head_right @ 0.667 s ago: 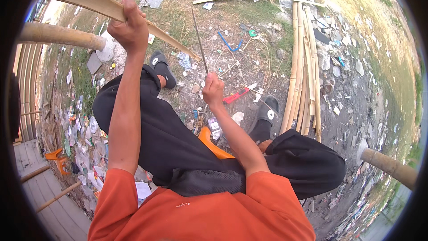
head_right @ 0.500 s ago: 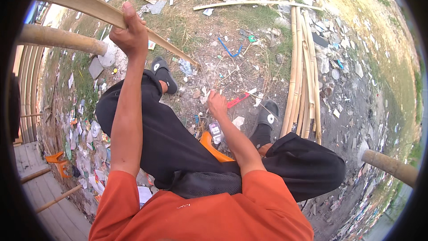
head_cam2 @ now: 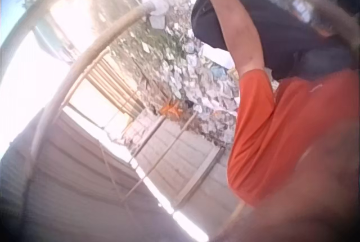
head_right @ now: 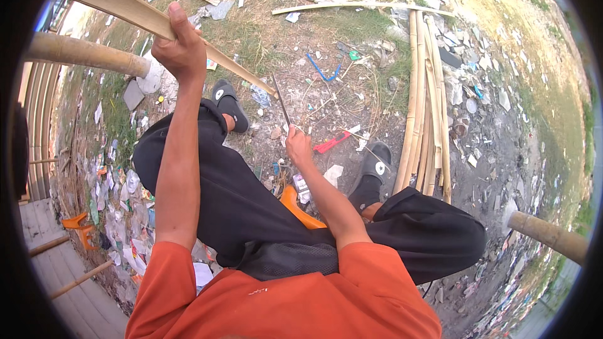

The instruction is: The person sits on the ground and uses a knife to split a long bamboo pole into thin strips. They hold the bamboo with one hand and carefully guide the knife along the length of the pole to separate the sections.

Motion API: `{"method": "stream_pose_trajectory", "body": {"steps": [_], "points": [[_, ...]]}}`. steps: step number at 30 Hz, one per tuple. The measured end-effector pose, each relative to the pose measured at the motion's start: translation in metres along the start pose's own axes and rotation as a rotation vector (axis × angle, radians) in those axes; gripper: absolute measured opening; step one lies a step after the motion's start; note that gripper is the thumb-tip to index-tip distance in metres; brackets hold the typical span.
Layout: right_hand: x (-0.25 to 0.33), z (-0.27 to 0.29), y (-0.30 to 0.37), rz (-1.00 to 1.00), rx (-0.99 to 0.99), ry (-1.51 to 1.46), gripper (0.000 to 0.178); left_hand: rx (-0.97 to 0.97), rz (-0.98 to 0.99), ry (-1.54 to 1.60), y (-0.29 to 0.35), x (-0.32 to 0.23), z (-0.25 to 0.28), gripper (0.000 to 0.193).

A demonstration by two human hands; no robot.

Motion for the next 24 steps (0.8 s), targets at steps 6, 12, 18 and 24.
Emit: {"method": "stream_pose_trajectory", "body": {"steps": [6,12,18,24], "points": [[0.012,0.006,-0.007,0.003,0.008,-0.006,0.054,-0.042,-0.045,-0.062,-0.001,0.000,0.005,0.041],[0.014,0.005,-0.003,0.048,0.038,0.069,0.058,-0.032,-0.107,-0.052,0.001,-0.009,0.003,0.041],[-0.018,0.005,-0.015,-0.015,0.118,0.168,0.059,-0.005,-0.055,-0.026,-0.001,0.002,0.009,0.042],[0.049,0.022,0.002,0.287,-0.003,-0.108,0.046,-0.006,-0.056,0.028,0.002,0.000,-0.001,0.040]]}}
Point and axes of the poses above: each hand's wrist, its own y-axis away from the middle knuckle, its own z-axis out of the back of the hand, x = y × z, the point moved 8 cm from there along -y, towards the middle knuckle, and after that the axes turned 15 degrees about -y, right-handed, at the moved point
